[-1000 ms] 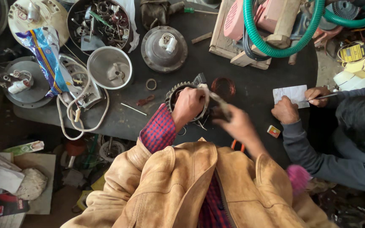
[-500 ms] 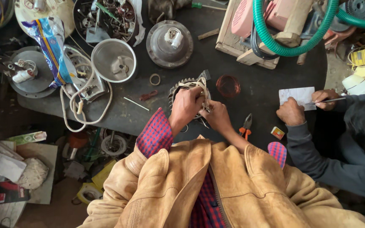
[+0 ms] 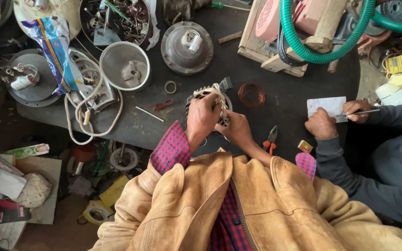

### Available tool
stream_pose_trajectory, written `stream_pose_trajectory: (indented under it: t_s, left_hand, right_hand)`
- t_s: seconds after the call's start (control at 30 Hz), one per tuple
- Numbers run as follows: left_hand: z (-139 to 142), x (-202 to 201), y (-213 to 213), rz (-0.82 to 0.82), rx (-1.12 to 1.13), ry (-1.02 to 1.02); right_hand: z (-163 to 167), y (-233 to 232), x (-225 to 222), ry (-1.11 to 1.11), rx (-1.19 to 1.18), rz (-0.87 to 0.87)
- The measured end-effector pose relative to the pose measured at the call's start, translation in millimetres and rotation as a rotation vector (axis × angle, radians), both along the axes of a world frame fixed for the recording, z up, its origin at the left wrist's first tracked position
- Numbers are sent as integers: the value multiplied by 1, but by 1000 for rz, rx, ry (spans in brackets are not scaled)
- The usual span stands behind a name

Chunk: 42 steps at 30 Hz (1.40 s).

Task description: The person removes old insulation and copper wire from the stator of an electrical motor. They use their hands to pull out the material and a screwdriver to pry and separate the components inside the stator.

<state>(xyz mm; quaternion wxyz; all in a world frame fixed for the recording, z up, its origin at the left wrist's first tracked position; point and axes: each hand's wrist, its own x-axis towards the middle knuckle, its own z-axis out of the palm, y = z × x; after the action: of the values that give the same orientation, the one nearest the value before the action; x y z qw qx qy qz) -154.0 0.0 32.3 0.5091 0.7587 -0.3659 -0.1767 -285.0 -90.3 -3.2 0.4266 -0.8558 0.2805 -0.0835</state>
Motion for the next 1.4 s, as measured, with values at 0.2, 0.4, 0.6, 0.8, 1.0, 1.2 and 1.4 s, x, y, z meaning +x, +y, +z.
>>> stream_pose_trajectory:
  t_s: [0.2,0.4,0.6,0.8,1.0,1.2,1.4]
  left_hand:
    - [4,1,5,19,-16,24]
    - [-1,7,12,-12,-37,111]
    - [-21,11,25,-103,-86,131]
    - [-46,0,47,-161,106,-192]
    - [-64,-15,49,-196,133,-353]
    - [-68,-14,49,-210,142,-285]
    - [-63,-13,48,-204,111,-277]
  right_hand:
    - [2,1,1,10,33,-39]
    - [4,-1,1,38,114,-43]
    - [-8,-3,-1,87,104,-35]
    - [-15,-6,0,101,120,-58]
    - [-16,-5,-1,91,147,-45]
    - [-14,-5,-1,89,140,-39]
    - [-10,-5,0,113,142,-53]
